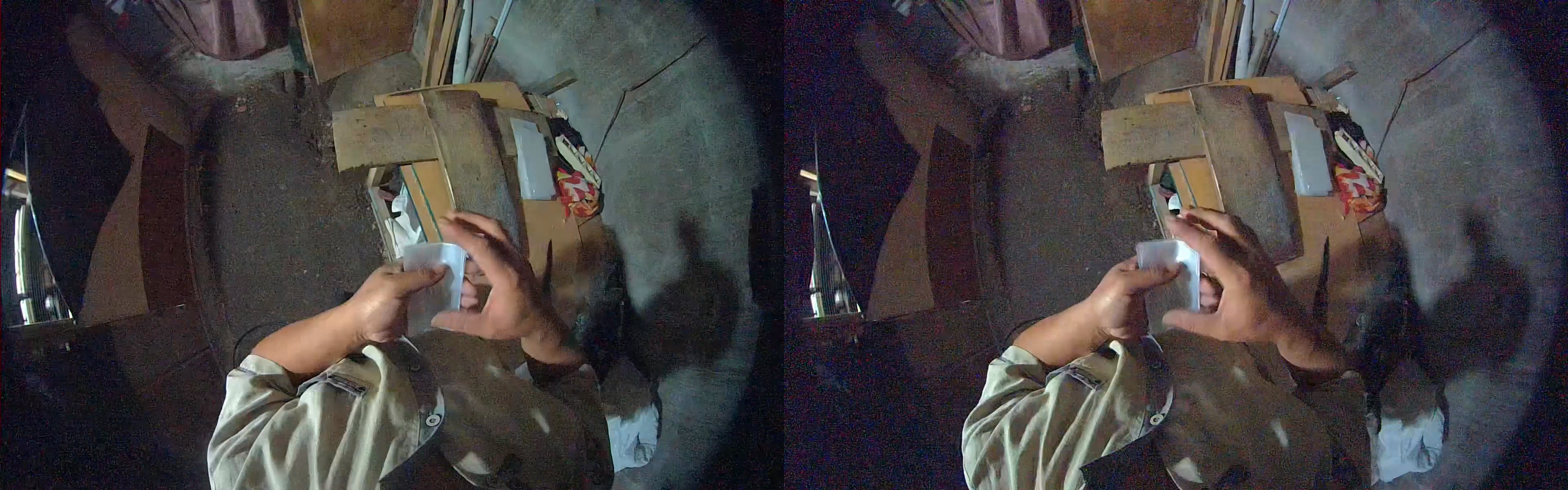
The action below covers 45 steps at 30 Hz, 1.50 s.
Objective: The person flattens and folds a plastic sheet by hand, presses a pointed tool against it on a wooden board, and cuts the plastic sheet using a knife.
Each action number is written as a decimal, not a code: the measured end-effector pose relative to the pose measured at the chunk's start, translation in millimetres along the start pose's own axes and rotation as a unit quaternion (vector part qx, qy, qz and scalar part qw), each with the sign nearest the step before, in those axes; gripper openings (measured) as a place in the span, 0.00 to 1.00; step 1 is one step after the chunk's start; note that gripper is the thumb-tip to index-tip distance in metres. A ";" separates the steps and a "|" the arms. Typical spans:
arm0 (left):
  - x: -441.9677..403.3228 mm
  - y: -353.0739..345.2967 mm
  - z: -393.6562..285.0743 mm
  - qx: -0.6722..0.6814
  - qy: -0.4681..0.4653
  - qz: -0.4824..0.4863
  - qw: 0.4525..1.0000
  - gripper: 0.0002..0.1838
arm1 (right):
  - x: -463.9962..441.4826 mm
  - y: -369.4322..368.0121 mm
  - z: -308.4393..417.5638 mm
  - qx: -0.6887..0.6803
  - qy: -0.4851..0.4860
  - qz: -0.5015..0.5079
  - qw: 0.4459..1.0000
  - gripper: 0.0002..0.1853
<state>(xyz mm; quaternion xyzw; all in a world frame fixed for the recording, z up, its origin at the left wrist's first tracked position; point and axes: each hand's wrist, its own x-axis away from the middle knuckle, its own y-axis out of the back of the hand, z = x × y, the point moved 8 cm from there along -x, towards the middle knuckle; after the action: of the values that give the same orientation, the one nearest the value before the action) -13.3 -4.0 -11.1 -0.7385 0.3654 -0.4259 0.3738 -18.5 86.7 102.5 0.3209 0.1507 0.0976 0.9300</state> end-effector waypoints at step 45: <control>-3.5 -13.7 -11.1 -0.003 -0.086 -0.021 0.996 0.18 | 12.2 12.4 0.1 0.145 0.010 -0.055 0.988 0.45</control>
<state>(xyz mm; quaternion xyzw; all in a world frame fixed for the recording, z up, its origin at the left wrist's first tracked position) -21.6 2.6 3.5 -0.7810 0.3180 -0.3676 0.3921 -8.1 99.6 107.7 0.4425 0.1898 0.0262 0.8760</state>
